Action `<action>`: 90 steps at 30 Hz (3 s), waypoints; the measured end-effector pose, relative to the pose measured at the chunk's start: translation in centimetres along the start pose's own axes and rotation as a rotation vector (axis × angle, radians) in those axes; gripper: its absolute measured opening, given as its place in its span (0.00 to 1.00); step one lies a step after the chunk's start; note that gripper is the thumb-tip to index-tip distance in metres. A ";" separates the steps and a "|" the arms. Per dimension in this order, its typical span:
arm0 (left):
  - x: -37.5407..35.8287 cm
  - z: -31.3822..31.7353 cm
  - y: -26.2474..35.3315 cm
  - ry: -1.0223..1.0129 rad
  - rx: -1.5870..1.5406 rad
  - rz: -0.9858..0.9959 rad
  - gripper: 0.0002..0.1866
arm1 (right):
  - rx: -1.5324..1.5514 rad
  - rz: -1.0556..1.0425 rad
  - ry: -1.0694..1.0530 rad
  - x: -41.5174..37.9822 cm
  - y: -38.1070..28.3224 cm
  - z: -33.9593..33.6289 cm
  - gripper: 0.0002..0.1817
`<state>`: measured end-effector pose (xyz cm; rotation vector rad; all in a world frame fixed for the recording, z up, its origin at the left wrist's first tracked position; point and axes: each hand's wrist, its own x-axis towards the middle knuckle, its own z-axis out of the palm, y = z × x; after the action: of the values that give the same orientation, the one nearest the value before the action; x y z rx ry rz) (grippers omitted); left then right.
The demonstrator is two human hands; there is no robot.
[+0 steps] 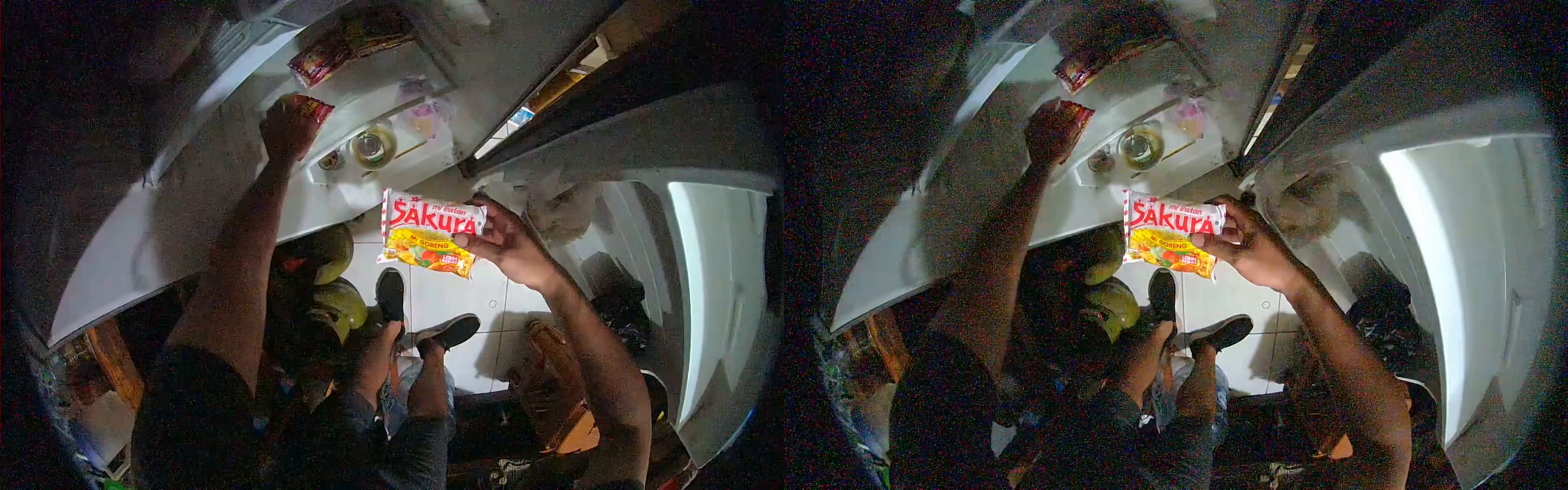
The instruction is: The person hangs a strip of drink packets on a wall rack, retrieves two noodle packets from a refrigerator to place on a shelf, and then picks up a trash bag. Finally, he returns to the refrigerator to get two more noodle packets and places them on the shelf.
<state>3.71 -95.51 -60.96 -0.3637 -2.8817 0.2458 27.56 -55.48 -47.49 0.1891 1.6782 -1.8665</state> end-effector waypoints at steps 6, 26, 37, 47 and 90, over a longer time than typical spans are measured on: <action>0.5 4.2 -6.0 -0.569 -0.459 -0.279 0.46 | 0.074 -0.047 -0.092 0.1 -0.8 -0.1 0.18; -20.7 -34.1 10.6 -1.152 -1.721 -0.327 0.21 | 0.135 -0.313 0.250 -24.0 -18.1 6.1 0.23; -20.2 -51.2 11.4 -0.678 -1.972 -0.279 0.25 | 0.429 -0.586 0.425 -35.0 -26.7 -1.2 0.21; -20.1 -59.7 11.0 -0.044 -2.035 -0.361 0.27 | 0.622 -0.589 0.404 -33.9 -23.8 0.7 0.26; -16.8 -64.8 4.0 0.121 -2.220 -0.382 0.23 | 0.597 -0.546 0.196 -27.4 -27.3 12.1 0.30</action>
<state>36.21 -87.30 -2.92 -0.0229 -1.6003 -2.7066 38.67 -57.28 -8.61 0.1662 1.3208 -2.8176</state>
